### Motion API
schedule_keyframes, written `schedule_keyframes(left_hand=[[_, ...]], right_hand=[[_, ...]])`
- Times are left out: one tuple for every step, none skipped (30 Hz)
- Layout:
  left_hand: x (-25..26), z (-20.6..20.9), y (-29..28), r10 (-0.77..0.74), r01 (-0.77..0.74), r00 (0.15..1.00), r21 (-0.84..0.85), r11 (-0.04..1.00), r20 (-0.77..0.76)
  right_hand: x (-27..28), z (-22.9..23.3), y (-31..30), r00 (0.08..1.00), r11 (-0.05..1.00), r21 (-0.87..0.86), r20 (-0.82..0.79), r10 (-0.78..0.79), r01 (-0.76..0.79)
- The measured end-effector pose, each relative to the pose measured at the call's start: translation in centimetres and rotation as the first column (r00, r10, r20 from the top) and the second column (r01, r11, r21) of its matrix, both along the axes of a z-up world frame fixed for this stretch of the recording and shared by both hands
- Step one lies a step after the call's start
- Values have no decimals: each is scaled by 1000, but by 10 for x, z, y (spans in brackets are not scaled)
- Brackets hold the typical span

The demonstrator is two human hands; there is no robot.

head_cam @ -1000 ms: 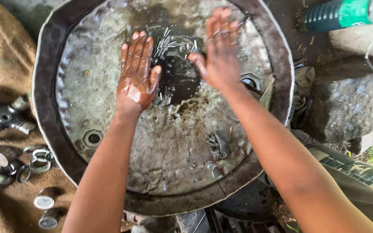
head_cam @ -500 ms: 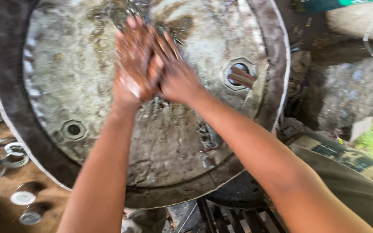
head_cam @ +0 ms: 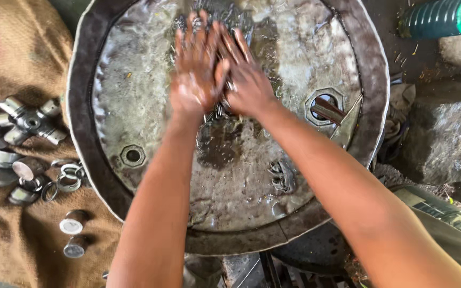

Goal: The person cleans various small mechanical components, including a universal joint and needle bearings, by washing them in a container of solvent and scrubbing them by hand.

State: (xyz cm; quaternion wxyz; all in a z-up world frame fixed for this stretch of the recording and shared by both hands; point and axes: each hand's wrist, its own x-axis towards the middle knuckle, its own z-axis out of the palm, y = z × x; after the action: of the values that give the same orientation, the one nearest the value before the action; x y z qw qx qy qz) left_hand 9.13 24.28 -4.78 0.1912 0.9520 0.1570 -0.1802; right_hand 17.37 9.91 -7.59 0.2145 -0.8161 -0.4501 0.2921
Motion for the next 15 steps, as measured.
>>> schedule_keyframes(left_hand=[[-14, 8, -15, -25, 26, 999, 17, 1000, -45], [-26, 17, -31, -52, 55, 996, 43, 998, -76], [-38, 25, -47, 0, 0, 1000, 9, 1000, -9], [-49, 31, -59, 54, -52, 998, -36, 998, 42], [-54, 31, -64, 35, -35, 999, 2, 999, 34], [-60, 31, -68, 19, -19, 1000, 41, 999, 19], [-63, 30, -67, 3, -3, 1000, 78, 997, 2], [-57, 24, -59, 10, -11, 1000, 79, 997, 6], [-45, 16, -47, 18, -19, 1000, 79, 997, 11], [-29, 8, -33, 21, -23, 999, 80, 997, 25], [-15, 2, -22, 71, -73, 996, 49, 996, 51], [-4, -2, -11, 118, -119, 990, 15, 993, 72], [3, -6, -2, 166, -164, 982, -20, 986, 93], [3, -7, -2, 125, -126, 988, 9, 992, 90], [-4, -5, -7, 83, -87, 993, 38, 995, 85]], right_hand=[[-9, 13, -13, 985, 997, 27, -157, -68, 73], [-18, 27, -25, 996, 994, 77, -30, 84, -81], [-24, 38, -34, 968, 966, 104, 103, 228, -238], [-32, 47, -43, 948, 959, 43, 170, 270, -281], [-37, 53, -48, 920, 948, -20, 234, 314, -319], [-40, 56, -49, 887, 932, -84, 287, 361, -352], [-41, 56, -44, 894, 937, -107, 281, 349, -333], [-33, 52, -35, 897, 940, -130, 283, 339, -315], [-23, 46, -22, 900, 943, -153, 285, 329, -296], [-9, 39, -7, 930, 964, -99, 254, 265, -248], [5, 32, 9, 955, 979, -45, 218, 202, -197], [12, 28, 20, 975, 990, 7, 176, 136, -140], [17, 23, 29, 989, 996, -6, 113, 95, -95], [14, 22, 29, 998, 998, -30, 40, 56, -54], [6, 23, 23, 999, 998, -58, -31, 14, -16]])
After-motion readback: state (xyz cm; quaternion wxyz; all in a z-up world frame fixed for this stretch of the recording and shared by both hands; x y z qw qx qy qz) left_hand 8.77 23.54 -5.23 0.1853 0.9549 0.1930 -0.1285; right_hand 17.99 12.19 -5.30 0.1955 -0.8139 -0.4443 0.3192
